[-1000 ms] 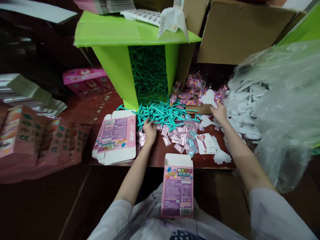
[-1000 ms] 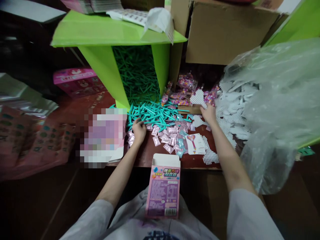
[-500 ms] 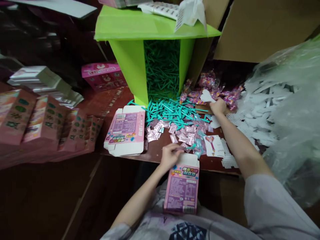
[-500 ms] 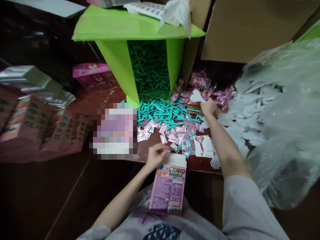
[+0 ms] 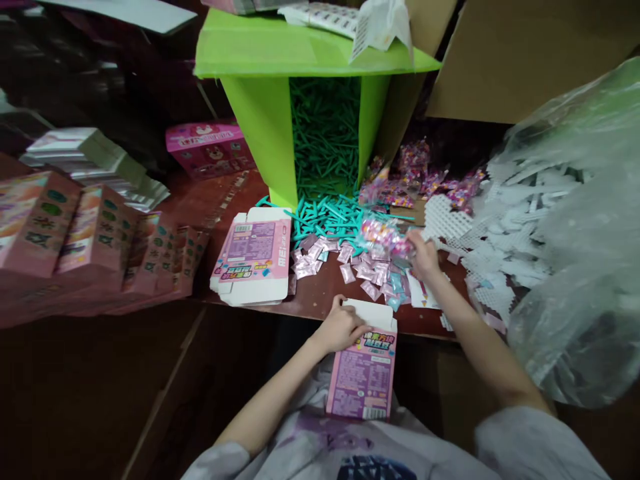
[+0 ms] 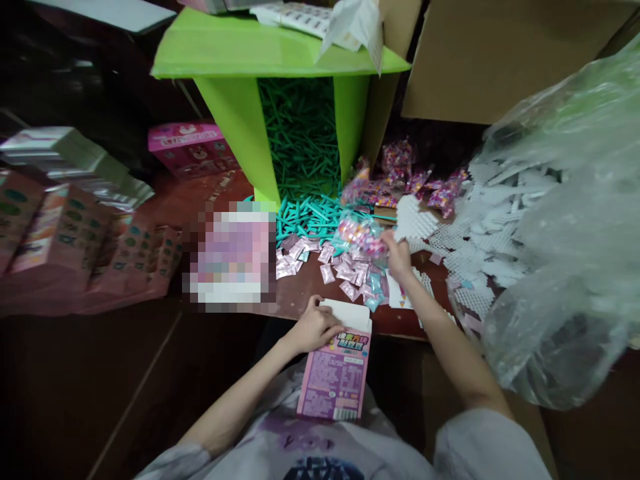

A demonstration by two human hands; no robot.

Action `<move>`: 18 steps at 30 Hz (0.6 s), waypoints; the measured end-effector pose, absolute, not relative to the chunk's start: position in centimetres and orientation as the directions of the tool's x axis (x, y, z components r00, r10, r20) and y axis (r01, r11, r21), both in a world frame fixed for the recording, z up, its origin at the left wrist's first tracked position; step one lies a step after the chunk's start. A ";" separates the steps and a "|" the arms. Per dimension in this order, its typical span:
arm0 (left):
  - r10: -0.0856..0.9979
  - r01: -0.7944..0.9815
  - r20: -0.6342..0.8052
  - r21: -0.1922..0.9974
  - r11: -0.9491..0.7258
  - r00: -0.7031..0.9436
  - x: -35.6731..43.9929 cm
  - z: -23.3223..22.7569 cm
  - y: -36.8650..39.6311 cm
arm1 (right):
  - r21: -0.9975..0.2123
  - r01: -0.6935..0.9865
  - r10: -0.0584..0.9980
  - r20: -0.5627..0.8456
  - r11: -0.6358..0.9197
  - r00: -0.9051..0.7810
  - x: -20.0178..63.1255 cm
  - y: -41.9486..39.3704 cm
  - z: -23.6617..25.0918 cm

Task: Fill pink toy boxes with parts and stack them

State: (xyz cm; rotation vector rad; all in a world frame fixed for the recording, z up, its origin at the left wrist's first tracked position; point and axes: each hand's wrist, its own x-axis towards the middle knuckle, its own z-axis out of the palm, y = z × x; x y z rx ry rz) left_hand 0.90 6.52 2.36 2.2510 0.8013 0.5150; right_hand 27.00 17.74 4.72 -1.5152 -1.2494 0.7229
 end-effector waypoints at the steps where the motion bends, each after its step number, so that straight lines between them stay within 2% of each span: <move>1: 0.717 0.390 0.174 0.741 -0.547 0.675 0.8 2.3 6.6 | -0.972 0.235 0.973 0.044 -0.010 0.226 25.9 16.0 4.6; 2: 0.789 0.375 0.228 0.782 -0.497 0.570 0.8 2.2 6.7 | -0.990 0.127 0.985 -0.048 -0.069 0.164 24.9 14.4 4.5; 4: 0.923 0.307 0.287 0.882 -0.359 0.255 0.9 1.7 7.0 | -0.980 -0.028 0.981 -0.195 -0.195 -0.008 23.4 11.8 4.2; 6: 0.979 0.171 0.204 0.964 -0.203 0.010 1.3 1.2 7.5 | -0.954 -0.097 0.952 -0.267 -0.283 -0.151 22.5 10.2 3.9; 8: 0.995 0.005 0.062 0.998 -0.062 -0.076 1.7 0.7 7.8 | -0.944 -0.086 0.927 -0.290 -0.318 -0.238 22.1 9.4 3.7; 11: 0.982 -0.142 -0.055 0.989 0.029 -0.183 1.4 0.3 8.1 | -0.966 0.079 0.948 -0.259 -0.248 -0.186 22.4 8.5 3.6; 14: 0.942 -0.071 -0.012 0.997 -0.012 -0.335 -0.3 0.3 8.4 | -0.941 0.293 0.978 -0.197 -0.168 -0.073 23.9 7.5 3.7; 16: 0.919 -0.004 0.049 0.998 -0.055 -0.392 -1.6 0.5 8.8 | -0.886 0.436 0.966 -0.231 -0.158 -0.120 25.3 6.7 4.1; 18: 0.905 0.039 0.109 0.994 -0.102 -0.411 -2.5 0.9 9.4 | -0.820 0.556 0.912 -0.322 -0.135 -0.253 26.6 6.2 4.7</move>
